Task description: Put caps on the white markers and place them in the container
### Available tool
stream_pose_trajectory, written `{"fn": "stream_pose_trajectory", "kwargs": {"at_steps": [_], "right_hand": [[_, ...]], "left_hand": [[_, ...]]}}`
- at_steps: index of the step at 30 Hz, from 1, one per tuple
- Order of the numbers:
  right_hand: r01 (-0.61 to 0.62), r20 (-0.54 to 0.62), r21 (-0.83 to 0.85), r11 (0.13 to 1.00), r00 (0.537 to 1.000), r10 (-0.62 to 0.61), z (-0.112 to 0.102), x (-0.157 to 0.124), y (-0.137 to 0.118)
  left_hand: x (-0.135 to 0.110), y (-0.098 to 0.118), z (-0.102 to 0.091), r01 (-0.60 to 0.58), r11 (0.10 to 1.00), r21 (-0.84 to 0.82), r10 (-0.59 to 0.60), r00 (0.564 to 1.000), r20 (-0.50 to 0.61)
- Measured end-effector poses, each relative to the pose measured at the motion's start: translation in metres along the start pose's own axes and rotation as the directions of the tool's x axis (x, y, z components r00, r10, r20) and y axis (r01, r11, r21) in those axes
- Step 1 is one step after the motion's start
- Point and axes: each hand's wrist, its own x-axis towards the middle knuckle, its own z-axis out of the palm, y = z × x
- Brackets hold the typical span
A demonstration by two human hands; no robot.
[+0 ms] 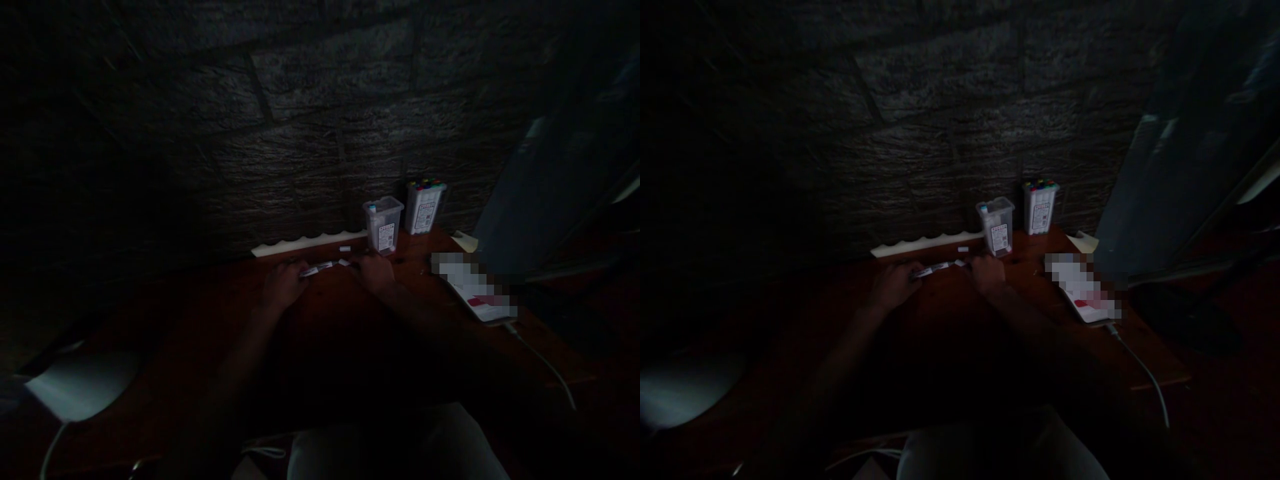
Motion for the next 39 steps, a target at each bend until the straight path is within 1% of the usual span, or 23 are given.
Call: {"fn": "stream_pose_trajectory", "kwargs": {"at_steps": [3,7,10,14,17,22,25,28,32,36,39], "right_hand": [[-0.021,-0.010,0.075,0.997,1.000,0.022,-0.003,0.002,0.008],[0.047,-0.124,0.283,0.958,0.992,-0.012,-0.007,0.002,0.020],[0.066,-0.186,0.391,0.918,0.983,0.009,-0.009,0.000,0.024],[0.065,-0.210,0.501,0.863,0.976,0.049,-0.012,-0.001,0.022],[0.100,-0.204,0.564,0.820,0.979,0.021,-0.013,-0.002,0.019],[0.138,-0.180,0.620,0.773,0.983,-0.032,-0.013,-0.005,0.013],[0.171,-0.182,0.623,0.764,0.981,-0.071,-0.012,-0.006,0.012],[0.175,-0.199,0.612,0.771,0.978,-0.065,-0.012,-0.005,0.014],[0.173,-0.215,0.603,0.779,0.975,-0.051,-0.011,-0.004,0.018],[0.212,-0.197,0.638,0.740,0.974,-0.109,-0.008,-0.004,0.017],[0.242,-0.205,0.677,0.695,0.969,-0.138,-0.007,-0.006,0.014]], "left_hand": [[0.000,0.001,0.001,0.028,1.000,0.010,-0.028,1.000,0.001],[-0.001,0.001,0.002,0.021,0.999,0.035,-0.021,1.000,-0.021],[-0.001,0.001,0.003,0.003,0.999,0.045,0.000,0.998,-0.065],[0.000,0.003,0.004,-0.042,0.999,0.016,0.044,0.993,-0.114],[-0.001,0.005,0.004,-0.074,0.997,-0.020,0.071,0.988,-0.139],[-0.001,0.007,0.004,-0.131,0.989,-0.070,0.119,0.980,-0.161],[0.000,0.007,0.005,-0.171,0.982,-0.074,0.154,0.969,-0.192],[0.001,0.006,0.006,-0.202,0.976,-0.077,0.183,0.963,-0.200],[0.001,0.006,0.008,-0.209,0.973,-0.097,0.186,0.962,-0.200],[0.002,0.008,0.010,-0.261,0.954,-0.148,0.225,0.948,-0.227],[0.001,0.011,0.012,-0.299,0.928,-0.222,0.254,0.944,-0.212]]}}
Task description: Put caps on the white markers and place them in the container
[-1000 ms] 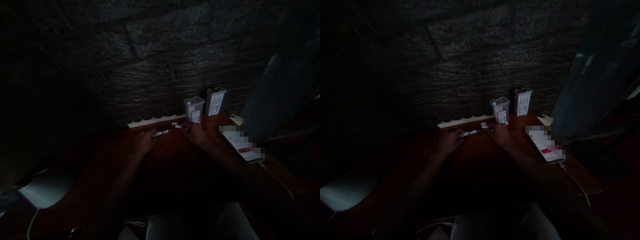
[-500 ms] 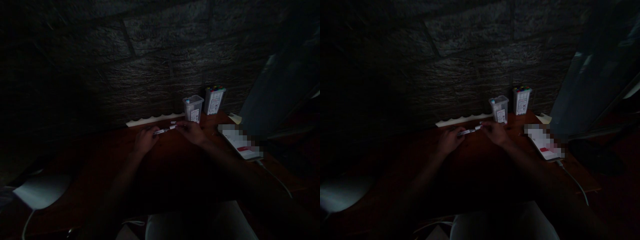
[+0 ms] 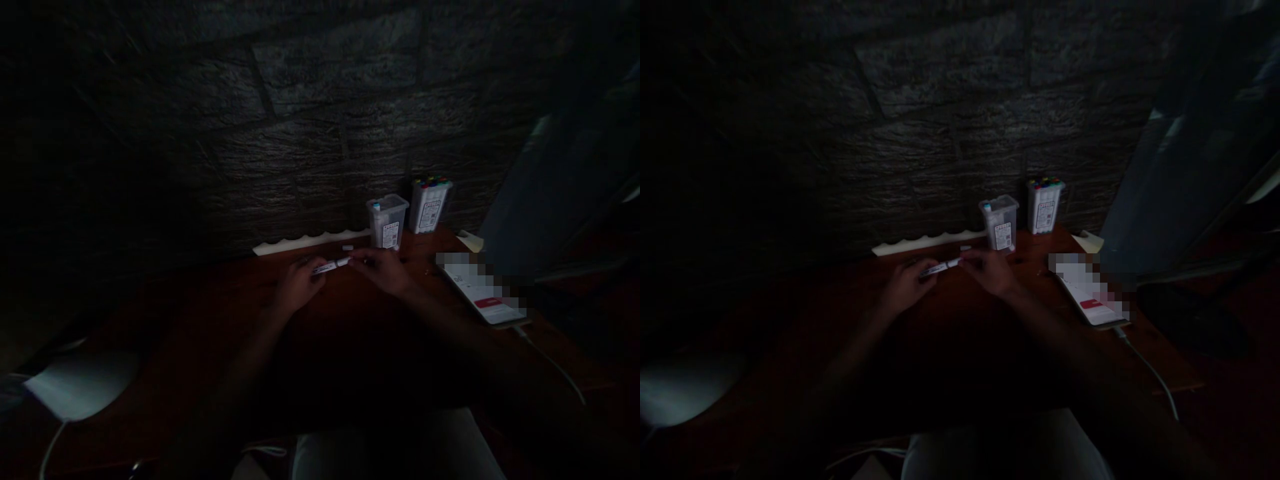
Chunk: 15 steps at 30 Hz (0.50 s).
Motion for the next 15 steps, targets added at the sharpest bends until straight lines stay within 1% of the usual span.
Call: {"fn": "stream_pose_trajectory", "kwargs": {"at_steps": [3,5,8,11,13,15], "right_hand": [[0.001,-0.048,0.107,0.994,0.999,0.004,0.001,0.000,-0.004],[-0.021,-0.052,0.147,0.989,0.998,0.029,0.000,-0.001,-0.008],[-0.046,0.008,0.153,0.987,0.999,0.045,0.000,-0.003,-0.013],[-0.012,0.081,0.147,0.989,0.997,0.000,0.001,-0.005,-0.015],[0.015,0.103,0.137,0.991,0.994,-0.029,0.002,-0.005,-0.016],[0.013,0.100,0.136,0.991,0.995,-0.027,0.003,-0.005,-0.016]], "left_hand": [[-0.001,0.005,0.002,-0.005,0.998,-0.065,0.006,1.000,0.015],[-0.002,0.008,0.003,-0.008,0.996,-0.094,0.011,0.999,0.032],[-0.003,0.013,0.001,0.043,0.992,-0.117,-0.032,0.995,0.097],[-0.002,0.017,-0.003,0.114,0.979,-0.168,-0.091,0.986,0.140],[-0.001,0.018,-0.005,0.143,0.962,-0.232,-0.117,0.986,0.122],[-0.001,0.017,-0.005,0.164,0.936,-0.310,-0.143,0.986,0.089]]}}
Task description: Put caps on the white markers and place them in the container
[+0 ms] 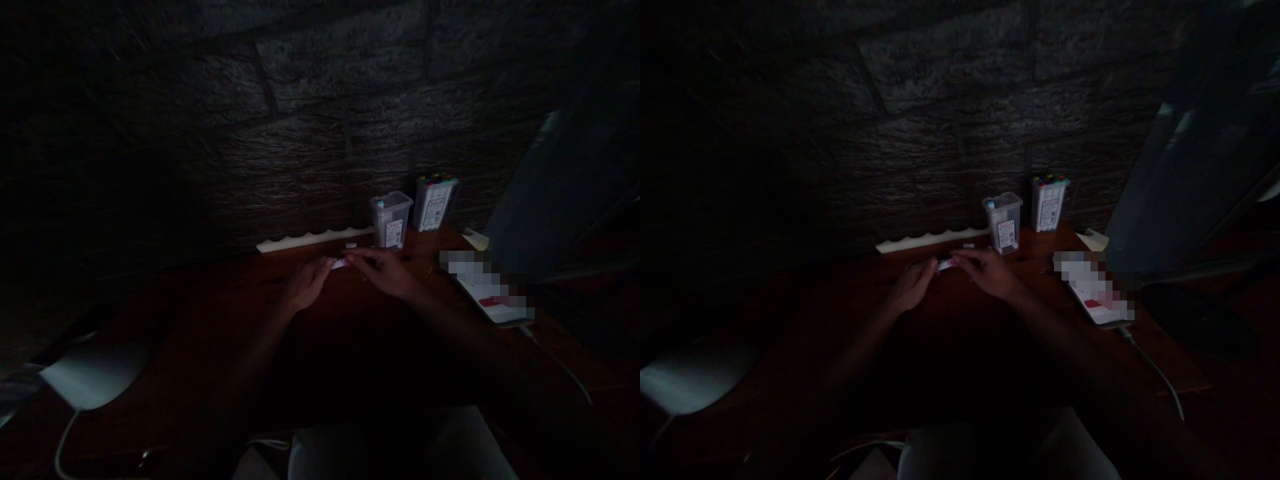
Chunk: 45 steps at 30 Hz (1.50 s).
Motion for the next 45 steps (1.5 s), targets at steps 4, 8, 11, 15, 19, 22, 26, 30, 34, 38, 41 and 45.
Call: {"fn": "stream_pose_trajectory", "kwargs": {"at_steps": [4,8,11,15,19,22,26,30,34,38,41,45], "right_hand": [[-0.073,-0.102,-0.039,0.997,0.992,0.069,-0.002,0.003,0.000],[-0.074,-0.218,-0.137,0.988,0.975,0.043,-0.007,0.005,0.002],[-0.084,-0.215,-0.154,0.984,0.975,0.049,-0.007,0.004,0.002],[-0.070,-0.177,-0.207,0.976,0.984,0.033,-0.005,0.003,0.001],[-0.061,-0.173,-0.230,0.971,0.985,0.021,-0.005,0.002,0.000],[-0.074,-0.179,-0.243,0.967,0.983,0.031,-0.005,0.002,0.000],[-0.068,-0.175,-0.230,0.971,0.984,0.027,-0.005,0.001,0.001],[-0.088,-0.166,-0.246,0.965,0.985,0.048,-0.004,0.001,0.003],[-0.067,-0.163,-0.276,0.959,0.986,0.022,-0.003,0.001,0.004],[-0.058,-0.142,-0.315,0.947,0.990,0.013,-0.003,0.000,0.002],[-0.060,-0.143,-0.316,0.947,0.990,0.015,-0.004,-0.001,0.001],[-0.066,-0.203,-0.286,0.956,0.979,0.006,-0.006,0.000,0.000]], "left_hand": [[0.001,-0.006,0.001,0.013,0.981,-0.193,-0.024,0.998,-0.058],[0.004,-0.013,-0.001,-0.026,0.908,-0.419,-0.029,0.992,-0.125],[0.008,-0.012,-0.004,-0.062,0.812,-0.580,-0.022,0.990,-0.136],[0.010,-0.001,-0.008,-0.060,0.681,-0.730,-0.071,0.986,-0.148],[0.009,0.010,-0.014,-0.049,0.543,-0.839,-0.146,0.977,-0.152],[0.008,0.015,-0.020,0.011,0.455,-0.891,-0.248,0.962,-0.115],[0.006,0.015,-0.027,-0.008,0.355,-0.935,-0.314,0.941,-0.128],[0.005,0.009,-0.030,-0.042,0.336,-0.941,-0.313,0.937,-0.154],[0.003,0.006,-0.030,-0.061,0.386,-0.921,-0.313,0.930,-0.193],[0.001,0.007,-0.032,-0.086,0.379,-0.921,-0.320,0.922,-0.217],[0.002,0.006,-0.033,-0.087,0.384,-0.919,-0.309,0.926,-0.217],[0.007,0.003,-0.024,0.016,0.495,-0.869,-0.297,0.943,-0.152]]}}
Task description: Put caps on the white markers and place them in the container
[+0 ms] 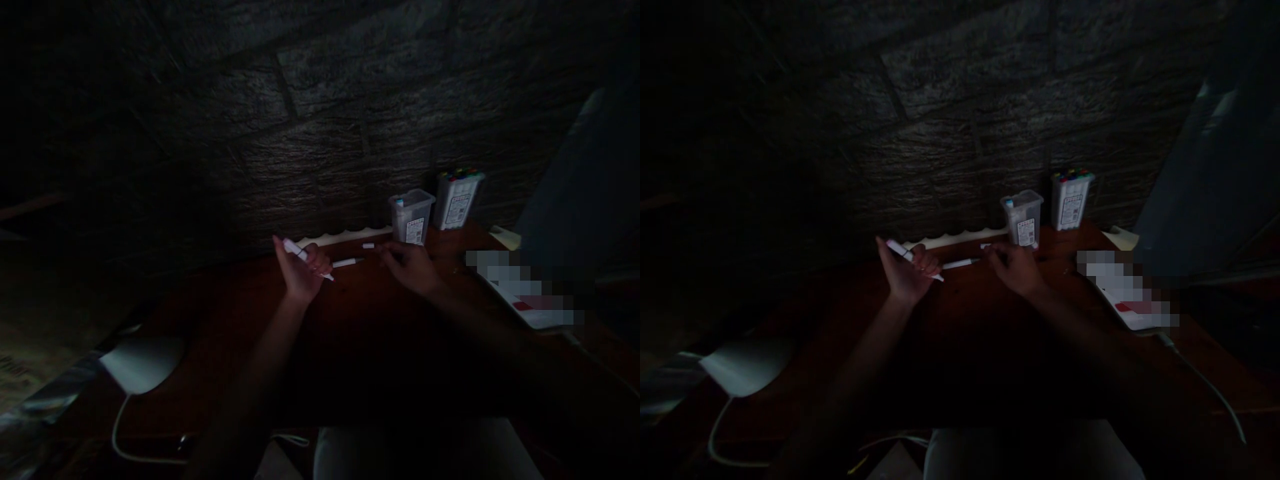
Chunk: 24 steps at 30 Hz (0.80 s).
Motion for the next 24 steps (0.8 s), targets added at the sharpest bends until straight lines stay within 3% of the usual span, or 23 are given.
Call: {"fn": "stream_pose_trajectory", "kwargs": {"at_steps": [3,5,7,10,14,17,19,22,24], "right_hand": [[-0.043,-0.030,0.107,0.993,0.998,0.047,-0.001,0.001,-0.004],[-0.063,-0.002,0.226,0.972,0.998,0.065,-0.001,0.001,-0.008],[-0.054,0.046,0.315,0.948,0.998,0.042,0.000,0.001,-0.011],[0.017,0.117,0.328,0.944,0.991,-0.059,0.003,-0.001,-0.011],[0.037,0.159,0.314,0.949,0.983,-0.091,0.006,-0.002,-0.005],[-0.012,0.133,0.345,0.938,0.990,-0.036,0.003,0.001,-0.001],[-0.087,0.060,0.377,0.922,0.996,0.069,0.000,0.004,0.000],[-0.189,-0.032,0.481,0.856,0.972,0.233,-0.004,0.009,-0.001],[-0.243,-0.002,0.560,0.792,0.956,0.295,-0.003,0.009,-0.004]], "left_hand": [[-0.003,-0.011,0.007,-0.036,0.932,0.362,0.030,0.999,0.020],[-0.008,-0.017,0.012,-0.135,0.760,0.636,0.080,0.990,0.115],[-0.013,-0.021,0.016,-0.226,0.569,0.791,0.085,0.972,0.217],[-0.016,-0.024,0.017,-0.297,0.408,0.863,0.071,0.953,0.294],[-0.017,-0.027,0.017,-0.375,0.365,0.852,0.034,0.920,0.390],[-0.015,-0.030,0.014,-0.382,0.377,0.844,0.037,0.916,0.398],[-0.012,-0.030,0.012,-0.338,0.456,0.823,0.064,0.935,0.348],[-0.006,-0.026,0.010,-0.200,0.715,0.670,0.060,0.972,0.227],[-0.004,-0.022,0.012,-0.131,0.875,0.466,0.041,0.979,0.199]]}}
